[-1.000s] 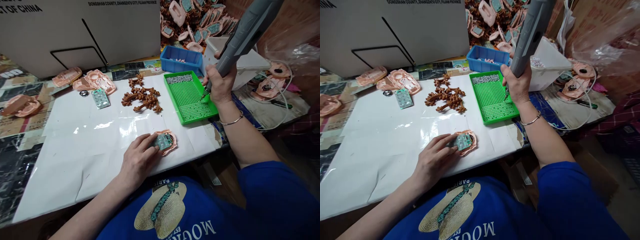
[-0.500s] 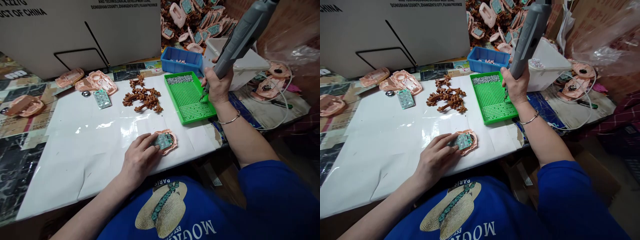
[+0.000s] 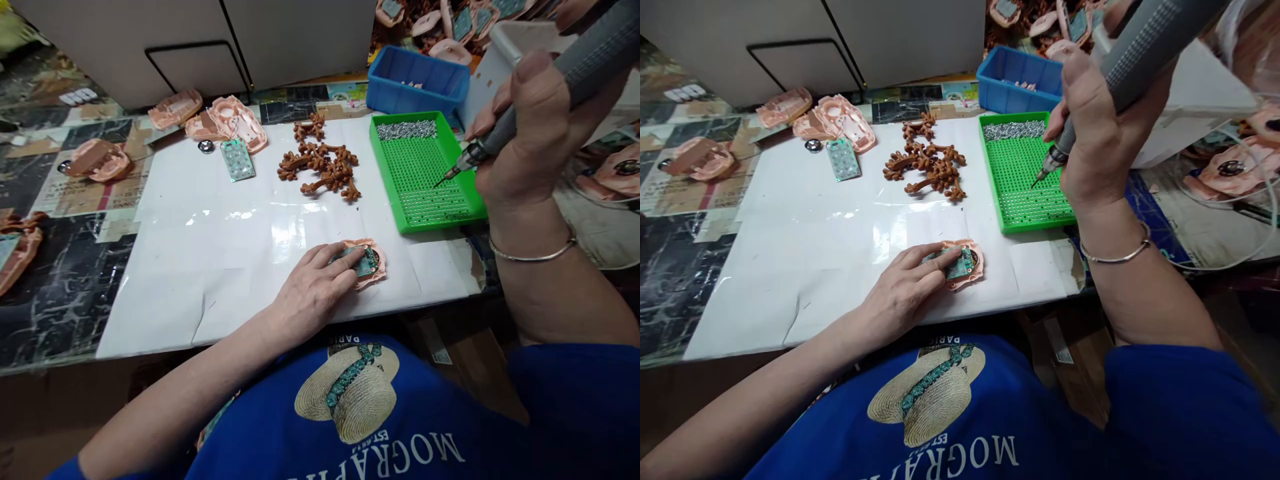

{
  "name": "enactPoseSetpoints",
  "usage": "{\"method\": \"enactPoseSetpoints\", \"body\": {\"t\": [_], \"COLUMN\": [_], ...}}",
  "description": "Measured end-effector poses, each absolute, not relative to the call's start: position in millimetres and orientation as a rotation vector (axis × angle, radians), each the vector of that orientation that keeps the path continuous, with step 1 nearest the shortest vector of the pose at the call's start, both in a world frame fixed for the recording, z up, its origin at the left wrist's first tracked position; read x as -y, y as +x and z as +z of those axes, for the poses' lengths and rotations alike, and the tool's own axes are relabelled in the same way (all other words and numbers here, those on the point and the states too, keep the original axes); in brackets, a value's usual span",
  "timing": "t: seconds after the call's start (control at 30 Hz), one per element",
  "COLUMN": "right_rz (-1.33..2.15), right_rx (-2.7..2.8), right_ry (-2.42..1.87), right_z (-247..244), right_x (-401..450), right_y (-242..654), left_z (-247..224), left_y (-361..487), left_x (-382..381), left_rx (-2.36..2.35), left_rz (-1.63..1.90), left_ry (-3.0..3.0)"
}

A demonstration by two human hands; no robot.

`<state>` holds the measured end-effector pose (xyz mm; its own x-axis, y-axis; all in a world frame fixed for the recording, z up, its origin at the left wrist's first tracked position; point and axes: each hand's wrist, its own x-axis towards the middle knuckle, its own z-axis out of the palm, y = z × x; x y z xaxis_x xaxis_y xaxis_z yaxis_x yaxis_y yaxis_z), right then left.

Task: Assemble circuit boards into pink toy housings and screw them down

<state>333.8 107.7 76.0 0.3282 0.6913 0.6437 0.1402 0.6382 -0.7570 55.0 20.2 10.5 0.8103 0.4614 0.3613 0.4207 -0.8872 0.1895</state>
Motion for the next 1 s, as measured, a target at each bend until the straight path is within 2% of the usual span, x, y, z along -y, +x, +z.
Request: {"method": "enactPoseSetpoints", "body": {"t": [0.1, 0.3, 0.57, 1.0], "right_rz": [0.346, 0.659, 0.756, 0.738], "right_rx": [1.215, 1.289, 1.295, 1.403], "right_ry": [-0.654, -0.762, -0.674, -0.861], "right_z": [77, 75, 61, 57], "right_x": [-85, -51, -51, -46], "right_y": [295, 248, 240, 244], "left_z": [10, 10, 11, 7], "left_y": [55, 55, 56, 56], "left_x": [-20, -18, -17, -17], "left_rx": [-0.688, -0.716, -0.736, -0.728], "left_rz": [0.62, 0.578, 0.592, 0.645], "left_ry": [2.894, 2.892, 2.889, 2.892]}}
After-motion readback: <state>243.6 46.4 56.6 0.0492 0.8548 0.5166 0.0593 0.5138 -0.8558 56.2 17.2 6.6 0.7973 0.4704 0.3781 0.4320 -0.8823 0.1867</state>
